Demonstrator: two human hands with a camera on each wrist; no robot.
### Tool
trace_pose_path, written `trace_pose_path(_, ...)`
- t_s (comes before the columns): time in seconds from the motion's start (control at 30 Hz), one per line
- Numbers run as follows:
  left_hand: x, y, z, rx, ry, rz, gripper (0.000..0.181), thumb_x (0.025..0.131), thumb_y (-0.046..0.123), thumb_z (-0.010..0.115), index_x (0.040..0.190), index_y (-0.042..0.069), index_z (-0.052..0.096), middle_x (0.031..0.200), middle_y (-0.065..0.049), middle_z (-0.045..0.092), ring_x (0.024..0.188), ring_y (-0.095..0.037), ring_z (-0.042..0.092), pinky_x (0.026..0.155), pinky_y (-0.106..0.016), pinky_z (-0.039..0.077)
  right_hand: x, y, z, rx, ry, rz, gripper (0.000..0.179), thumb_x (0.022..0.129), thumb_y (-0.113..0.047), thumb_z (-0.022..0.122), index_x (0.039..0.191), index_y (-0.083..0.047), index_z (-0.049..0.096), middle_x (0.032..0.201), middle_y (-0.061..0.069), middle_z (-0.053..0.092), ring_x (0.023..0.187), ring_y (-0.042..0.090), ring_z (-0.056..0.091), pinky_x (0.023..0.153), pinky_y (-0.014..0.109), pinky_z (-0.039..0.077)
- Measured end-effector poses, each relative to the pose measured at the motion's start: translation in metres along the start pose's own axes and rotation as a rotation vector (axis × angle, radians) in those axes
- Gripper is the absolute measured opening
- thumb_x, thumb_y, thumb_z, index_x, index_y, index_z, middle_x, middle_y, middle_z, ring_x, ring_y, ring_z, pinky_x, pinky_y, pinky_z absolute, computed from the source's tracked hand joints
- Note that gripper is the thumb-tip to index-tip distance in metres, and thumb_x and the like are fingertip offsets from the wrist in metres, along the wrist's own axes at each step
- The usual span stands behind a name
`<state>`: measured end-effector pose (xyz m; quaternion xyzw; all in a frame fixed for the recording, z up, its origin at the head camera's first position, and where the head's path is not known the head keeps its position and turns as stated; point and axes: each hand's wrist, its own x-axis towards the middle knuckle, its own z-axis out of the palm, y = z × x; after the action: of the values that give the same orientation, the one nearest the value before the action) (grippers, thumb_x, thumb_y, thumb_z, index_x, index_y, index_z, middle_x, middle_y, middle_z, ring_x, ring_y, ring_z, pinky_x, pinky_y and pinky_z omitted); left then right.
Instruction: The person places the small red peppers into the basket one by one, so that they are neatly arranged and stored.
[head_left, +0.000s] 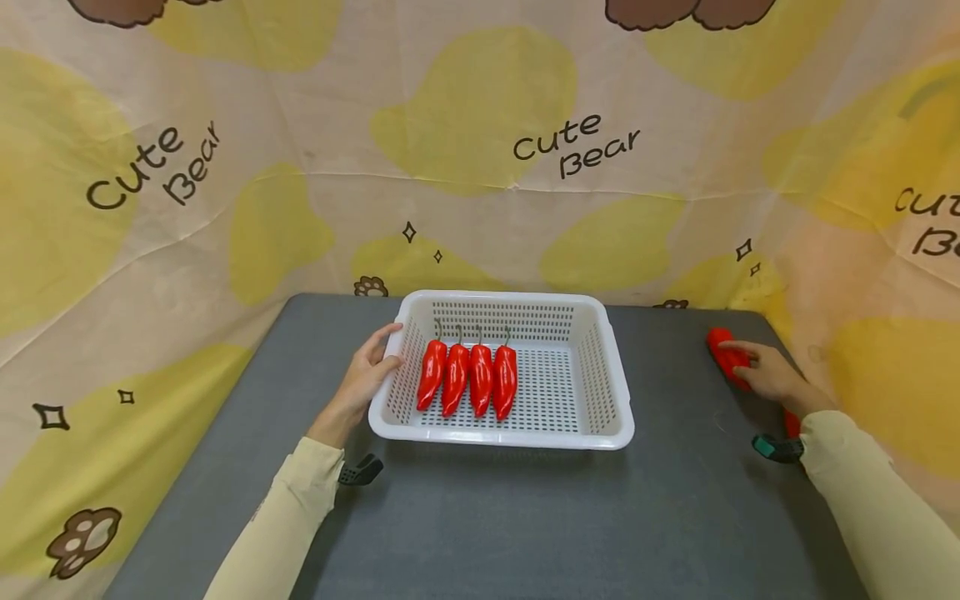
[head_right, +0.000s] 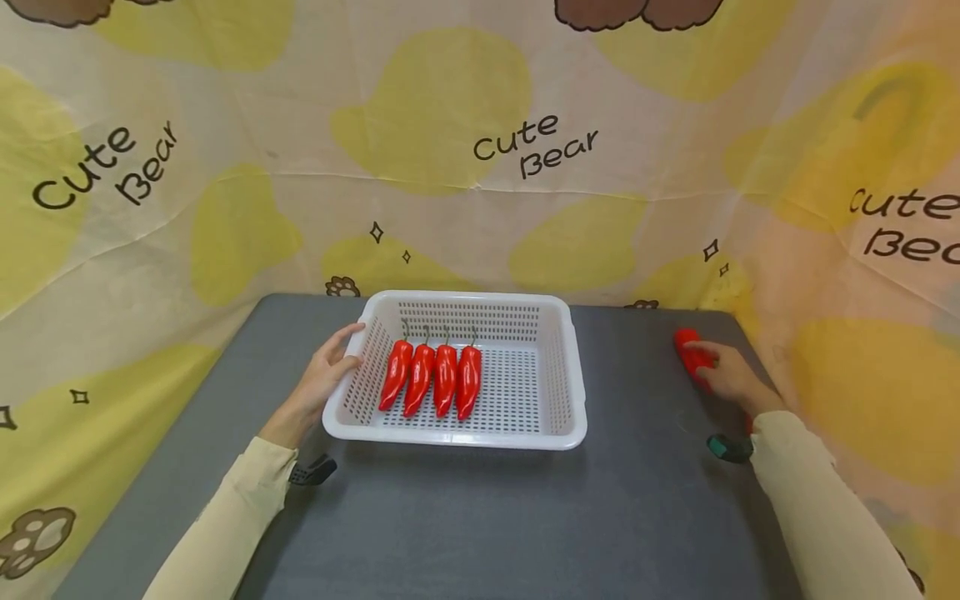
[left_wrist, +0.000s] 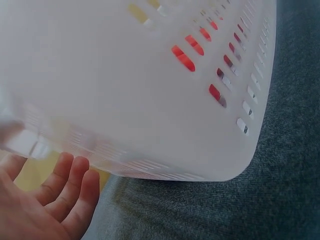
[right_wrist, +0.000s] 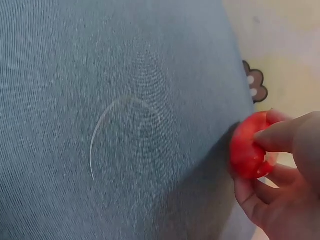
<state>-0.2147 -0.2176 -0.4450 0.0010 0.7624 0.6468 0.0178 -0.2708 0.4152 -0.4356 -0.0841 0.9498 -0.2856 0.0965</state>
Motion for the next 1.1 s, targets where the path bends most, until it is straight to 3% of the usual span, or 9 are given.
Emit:
trace_pose_path(0.07, 0.001, 0.000, 0.000, -0.007, 0.000, 0.003, 0.059, 0.100, 0.005, 0.049, 0.155, 0.019, 0.036, 0.140, -0.032, 0.052, 0.097, -0.027, 0.068, 0.074, -0.032, 0.061, -0.001, -0.003, 0.001, 0.037, -0.003, 0.001, 0.055, 0.099, 0.001, 0.051, 0.150, 0.009, 0.035, 0.151, 0.047, 0.023, 0.126, 0.062, 0.038, 0.079, 0.038, 0.049)
trace_pose_path(0.2, 0.001, 0.000, 0.000, -0.017, -0.007, 0.011, 0.059, 0.099, 0.004, 0.049, 0.155, 0.017, 0.035, 0.140, -0.032, 0.052, 0.097, -0.026, 0.068, 0.073, -0.031, 0.061, -0.002, -0.012, 0.002, 0.097, -0.014, -0.005, 0.057, 0.103, -0.004, 0.048, 0.156, 0.003, 0.028, 0.157, 0.044, 0.016, 0.135, 0.066, 0.031, 0.092, 0.049, 0.052)
trace_pose_path(0.27, 0.001, 0.000, 0.001, -0.020, -0.005, 0.012, 0.058, 0.099, 0.004, 0.049, 0.155, 0.017, 0.036, 0.139, -0.033, 0.052, 0.096, -0.026, 0.068, 0.072, -0.030, 0.061, -0.002, -0.017, 0.002, 0.117, -0.011, -0.011, 0.058, 0.105, -0.008, 0.048, 0.157, 0.001, 0.026, 0.158, 0.042, 0.016, 0.137, 0.065, 0.030, 0.093, 0.048, 0.053)
trace_pose_path(0.43, 0.002, -0.001, 0.001, -0.023, -0.004, 0.009, 0.058, 0.099, 0.003, 0.049, 0.154, 0.017, 0.036, 0.138, -0.032, 0.053, 0.093, -0.023, 0.068, 0.072, -0.029, 0.060, -0.001, -0.029, 0.004, 0.191, 0.019, -0.040, 0.061, 0.105, -0.014, 0.051, 0.158, 0.002, 0.024, 0.157, 0.042, 0.021, 0.139, 0.063, 0.028, 0.074, 0.017, 0.052)
trace_pose_path(0.5, 0.001, 0.000, 0.001, -0.023, -0.009, 0.010, 0.059, 0.099, 0.004, 0.048, 0.155, 0.017, 0.035, 0.139, -0.033, 0.052, 0.093, -0.022, 0.068, 0.072, -0.029, 0.060, -0.001, -0.035, 0.005, 0.230, 0.026, -0.051, 0.061, 0.105, -0.013, 0.051, 0.157, 0.003, 0.023, 0.157, 0.042, 0.022, 0.140, 0.061, 0.028, 0.071, 0.013, 0.049)
trace_pose_path(0.57, 0.000, 0.000, 0.000, -0.016, -0.004, 0.011, 0.059, 0.099, 0.004, 0.049, 0.155, 0.017, 0.035, 0.139, -0.033, 0.052, 0.093, -0.021, 0.068, 0.072, -0.029, 0.060, 0.000, -0.041, 0.007, 0.251, 0.028, -0.063, 0.061, 0.105, -0.012, 0.051, 0.157, 0.003, 0.023, 0.157, 0.042, 0.023, 0.138, 0.055, 0.036, 0.072, 0.012, 0.050)
trace_pose_path(0.67, -0.001, 0.002, -0.001, -0.005, 0.006, 0.010, 0.059, 0.099, 0.004, 0.048, 0.155, 0.017, 0.035, 0.140, -0.032, 0.052, 0.094, -0.020, 0.068, 0.073, -0.030, 0.060, 0.002, -0.051, 0.010, 0.287, 0.017, -0.080, 0.062, 0.105, -0.014, 0.050, 0.158, 0.002, 0.021, 0.155, 0.041, 0.028, 0.121, 0.021, 0.057, 0.076, 0.014, 0.052)
trace_pose_path(0.8, -0.002, 0.002, -0.002, -0.009, -0.001, -0.003, 0.060, 0.099, 0.004, 0.048, 0.156, 0.019, 0.034, 0.141, -0.031, 0.051, 0.096, -0.022, 0.068, 0.074, -0.031, 0.060, 0.002, -0.060, 0.012, 0.346, -0.018, -0.112, 0.064, 0.106, -0.016, 0.051, 0.159, 0.001, 0.019, 0.156, 0.040, 0.026, 0.098, -0.017, 0.050, 0.079, 0.014, 0.054)
trace_pose_path(1.1, -0.002, 0.001, 0.000, -0.024, -0.002, 0.003, 0.060, 0.100, 0.005, 0.049, 0.156, 0.019, 0.035, 0.142, -0.031, 0.051, 0.098, -0.023, 0.067, 0.075, -0.032, 0.060, -0.001, -0.079, 0.014, 0.407, -0.046, -0.169, 0.065, 0.103, -0.011, 0.054, 0.158, 0.003, 0.021, 0.156, 0.038, 0.028, 0.100, -0.013, 0.054, 0.080, 0.016, 0.055)
